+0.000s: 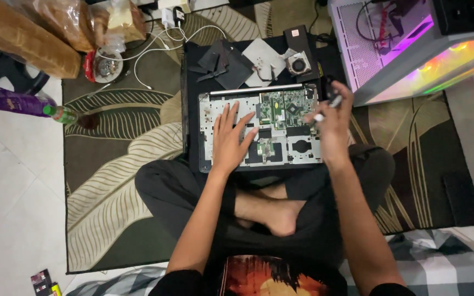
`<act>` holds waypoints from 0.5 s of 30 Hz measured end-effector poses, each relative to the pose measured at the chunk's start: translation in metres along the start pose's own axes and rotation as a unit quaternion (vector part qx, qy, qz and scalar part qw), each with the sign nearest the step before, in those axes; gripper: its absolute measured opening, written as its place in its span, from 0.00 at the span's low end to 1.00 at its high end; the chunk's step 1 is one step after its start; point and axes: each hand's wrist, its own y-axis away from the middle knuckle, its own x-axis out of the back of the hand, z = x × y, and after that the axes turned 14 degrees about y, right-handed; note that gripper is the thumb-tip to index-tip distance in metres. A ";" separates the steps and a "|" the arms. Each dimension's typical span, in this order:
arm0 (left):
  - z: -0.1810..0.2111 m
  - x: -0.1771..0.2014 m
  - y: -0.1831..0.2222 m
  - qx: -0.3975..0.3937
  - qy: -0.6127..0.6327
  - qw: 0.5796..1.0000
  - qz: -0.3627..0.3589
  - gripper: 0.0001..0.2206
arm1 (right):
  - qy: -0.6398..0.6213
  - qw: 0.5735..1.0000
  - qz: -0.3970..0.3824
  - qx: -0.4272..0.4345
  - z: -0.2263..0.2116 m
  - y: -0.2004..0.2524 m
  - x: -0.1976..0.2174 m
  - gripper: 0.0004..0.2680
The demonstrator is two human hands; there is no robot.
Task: Removing screws and prying apart the internal chassis of a laptop for repair.
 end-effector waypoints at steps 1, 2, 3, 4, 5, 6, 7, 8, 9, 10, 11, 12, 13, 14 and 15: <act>0.000 0.000 0.000 0.000 0.001 1.000 -0.001 0.19 | 0.001 1.000 0.001 -0.001 0.024 -0.006 0.012 0.17; 0.000 0.000 -0.001 -0.006 -0.010 1.000 -0.006 0.19 | 0.097 0.995 0.022 0.024 0.047 -0.012 0.024 0.12; 0.000 0.000 0.000 -0.011 -0.021 1.000 -0.012 0.19 | 0.192 0.979 0.043 0.048 0.071 -0.016 0.037 0.11; -0.002 0.000 0.001 -0.011 -0.019 1.000 -0.013 0.19 | 0.194 0.979 0.044 0.047 0.076 -0.010 0.042 0.11; -0.004 0.000 0.000 -0.013 -0.023 0.999 -0.018 0.20 | 0.287 0.954 0.057 0.060 0.081 -0.005 0.046 0.10; -0.007 0.000 0.000 -0.016 -0.028 0.999 -0.023 0.20 | 0.378 0.920 0.069 0.073 0.086 0.000 0.050 0.11; -0.007 0.000 0.000 -0.015 -0.026 0.999 -0.023 0.20 | 0.379 0.920 0.069 0.073 0.086 0.006 0.048 0.11; -0.006 0.000 0.001 -0.013 -0.029 0.999 -0.027 0.21 | 0.409 0.911 0.042 0.042 0.085 0.012 0.046 0.12; -0.006 0.001 -0.001 -0.013 -0.034 0.999 -0.029 0.21 | 0.436 0.900 0.016 0.012 0.084 0.017 0.043 0.13; -0.007 0.001 0.000 -0.014 -0.034 0.999 -0.029 0.21 | 0.436 0.900 0.017 0.013 0.091 0.018 0.042 0.13; -0.007 0.002 0.000 -0.015 -0.034 0.999 -0.032 0.21 | 0.452 0.892 0.016 0.013 0.097 0.019 0.041 0.15; -0.007 0.002 0.000 -0.017 -0.034 0.999 -0.035 0.21 | 0.468 0.883 0.016 0.013 0.103 0.020 0.040 0.18; -0.007 0.003 0.000 -0.018 -0.034 0.999 -0.034 0.21 | 0.468 0.883 0.017 0.013 0.104 0.021 0.038 0.18; -0.007 0.003 0.001 -0.017 -0.034 0.999 -0.038 0.21 | 0.463 0.886 0.025 0.019 0.106 0.023 0.036 0.18; -0.007 0.004 0.000 -0.017 -0.034 0.998 -0.042 0.22 | 0.459 0.888 0.033 0.025 0.106 0.023 0.035 0.18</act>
